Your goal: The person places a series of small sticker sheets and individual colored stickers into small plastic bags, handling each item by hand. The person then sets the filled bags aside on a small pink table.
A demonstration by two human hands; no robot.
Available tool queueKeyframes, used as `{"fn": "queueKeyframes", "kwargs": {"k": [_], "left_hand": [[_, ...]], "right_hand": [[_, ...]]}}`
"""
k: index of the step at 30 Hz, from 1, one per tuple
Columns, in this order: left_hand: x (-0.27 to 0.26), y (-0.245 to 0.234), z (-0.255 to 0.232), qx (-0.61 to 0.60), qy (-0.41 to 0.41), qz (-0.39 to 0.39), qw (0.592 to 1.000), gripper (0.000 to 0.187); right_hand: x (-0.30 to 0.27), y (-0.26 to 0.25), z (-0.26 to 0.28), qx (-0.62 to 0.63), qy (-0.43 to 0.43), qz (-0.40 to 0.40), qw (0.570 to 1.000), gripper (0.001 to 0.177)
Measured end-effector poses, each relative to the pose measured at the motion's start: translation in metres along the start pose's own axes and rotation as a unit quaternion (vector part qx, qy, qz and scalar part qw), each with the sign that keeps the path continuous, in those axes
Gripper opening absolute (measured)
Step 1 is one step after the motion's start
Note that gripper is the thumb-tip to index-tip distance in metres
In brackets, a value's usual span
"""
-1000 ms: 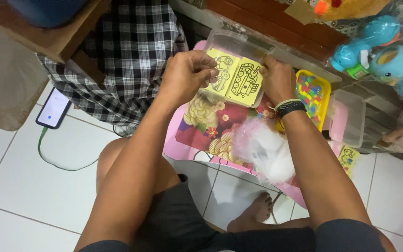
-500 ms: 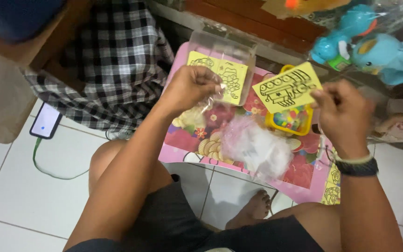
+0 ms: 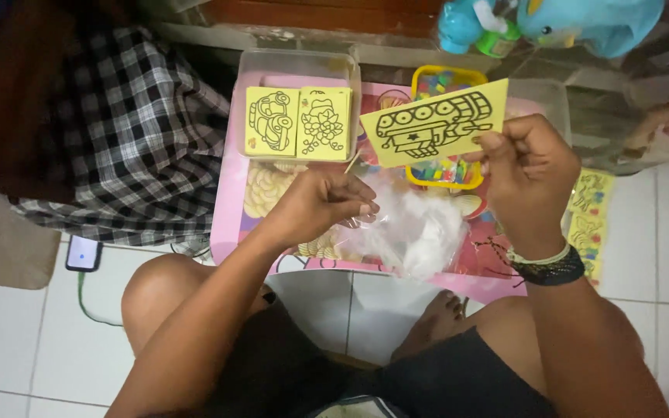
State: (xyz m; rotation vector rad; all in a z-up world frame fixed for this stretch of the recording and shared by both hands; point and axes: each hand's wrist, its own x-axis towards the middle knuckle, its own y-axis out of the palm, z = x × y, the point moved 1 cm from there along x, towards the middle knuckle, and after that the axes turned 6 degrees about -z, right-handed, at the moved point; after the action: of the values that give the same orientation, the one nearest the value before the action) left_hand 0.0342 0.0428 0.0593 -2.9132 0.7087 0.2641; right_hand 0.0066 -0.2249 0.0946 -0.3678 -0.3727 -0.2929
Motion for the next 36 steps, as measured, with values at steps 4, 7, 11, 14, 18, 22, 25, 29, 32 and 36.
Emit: {"fn": "queueKeyframes", "kwargs": {"k": [4,7,11,14,18,22,25,29,32,36], "left_hand": [[0.008,0.005,0.006,-0.029,-0.006,0.025,0.999,0.016],[0.011,0.007,0.007,-0.016,0.009,0.027,0.999,0.014],[0.012,0.011,0.008,-0.040,-0.027,0.031,0.998,0.016],[0.011,0.013,0.009,-0.058,-0.056,0.039,0.996,0.019],[0.008,0.012,0.010,-0.056,-0.048,0.049,0.996,0.021],[0.005,0.012,0.013,-0.049,-0.047,0.049,0.996,0.022],[0.005,0.015,0.022,-0.012,-0.034,0.045,0.998,0.017],[0.006,0.018,0.037,-0.067,-0.053,0.028,0.996,0.024],[0.007,0.020,0.047,-0.074,-0.050,0.018,0.996,0.023],[0.004,0.020,0.037,-0.032,-0.028,-0.006,0.999,0.016]], "right_hand": [[0.002,-0.007,0.001,-0.006,0.041,0.027,0.999,0.008],[0.003,-0.012,-0.004,-0.026,0.045,0.034,0.998,0.012],[0.005,-0.017,0.000,-0.069,0.018,0.072,0.995,0.010],[0.008,-0.017,0.005,-0.106,0.002,0.097,0.990,0.010],[0.013,-0.023,0.006,-0.148,-0.012,0.123,0.981,0.006],[0.014,-0.022,0.006,-0.154,0.005,0.141,0.978,0.004],[0.010,-0.014,0.003,-0.151,0.005,0.187,0.971,0.010],[0.006,-0.005,0.001,-0.164,-0.076,0.195,0.964,0.010],[0.003,0.001,-0.003,-0.158,-0.094,0.193,0.964,0.010],[-0.003,0.011,0.000,-0.122,-0.080,0.212,0.966,0.009]]}}
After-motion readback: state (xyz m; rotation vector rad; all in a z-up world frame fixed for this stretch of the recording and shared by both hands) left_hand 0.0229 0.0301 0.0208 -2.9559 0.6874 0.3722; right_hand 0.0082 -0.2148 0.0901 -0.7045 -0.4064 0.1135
